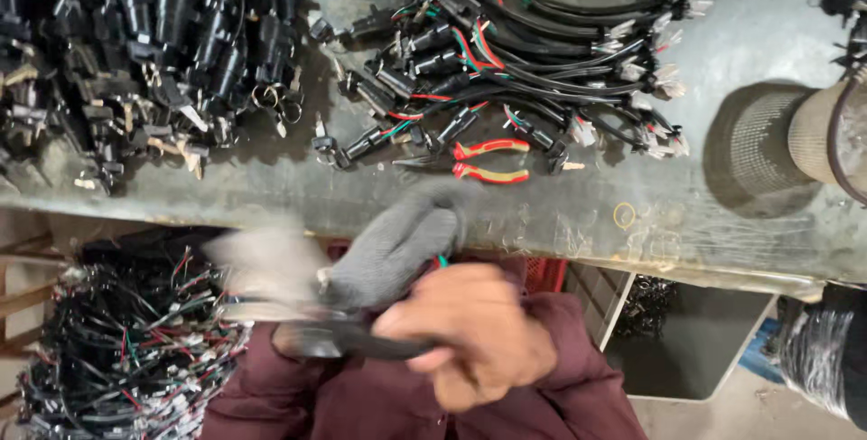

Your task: The person strips the outer insulation from black electrical cables at a workbench, using pliers to cut and pull the jacket off the ends, exposing inner red and green wires. They work through one cable at a time and set the processed cable aside among a large pile of similar cable assemblies.

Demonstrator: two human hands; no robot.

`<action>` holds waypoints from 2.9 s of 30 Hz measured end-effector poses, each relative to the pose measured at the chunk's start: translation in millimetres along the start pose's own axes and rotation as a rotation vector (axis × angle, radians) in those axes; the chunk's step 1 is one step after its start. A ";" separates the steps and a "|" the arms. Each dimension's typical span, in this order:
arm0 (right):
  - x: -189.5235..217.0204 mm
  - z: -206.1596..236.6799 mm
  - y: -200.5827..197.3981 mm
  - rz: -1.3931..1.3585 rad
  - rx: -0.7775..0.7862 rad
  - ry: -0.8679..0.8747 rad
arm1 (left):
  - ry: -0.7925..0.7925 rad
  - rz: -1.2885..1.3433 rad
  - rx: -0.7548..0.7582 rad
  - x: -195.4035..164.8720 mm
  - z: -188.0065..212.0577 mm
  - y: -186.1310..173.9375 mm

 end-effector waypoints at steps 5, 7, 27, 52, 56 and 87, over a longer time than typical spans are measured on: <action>-13.3 -9.4 6.1 0.672 0.072 0.343 | 0.432 0.672 -0.139 -31.5 41.8 -5.3; -26.8 -8.9 12.2 0.515 -0.007 0.406 | 0.417 0.598 -0.092 -44.9 37.5 4.0; -7.1 20.5 -58.9 -1.146 -0.571 -0.073 | 0.250 -0.199 -0.197 -81.0 -8.1 82.2; -102.4 62.4 -5.6 -0.283 -0.262 0.637 | 0.399 -0.227 -0.225 -84.7 -29.7 38.5; -99.4 54.7 -16.6 -0.065 -0.258 0.501 | 0.490 -0.429 -0.232 -84.2 -22.2 35.5; -121.6 67.9 8.9 -0.353 -0.427 0.693 | 0.397 -0.877 -0.133 -113.0 -23.2 34.5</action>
Point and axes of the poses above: each hand's wrist, its own z-axis away from the middle knuckle, its own y-axis out of the palm, x = y × z, the point moved 3 cm from there along -z, towards the middle knuckle, and after that the axes turned 13 degrees about x, right-handed, at the moved point
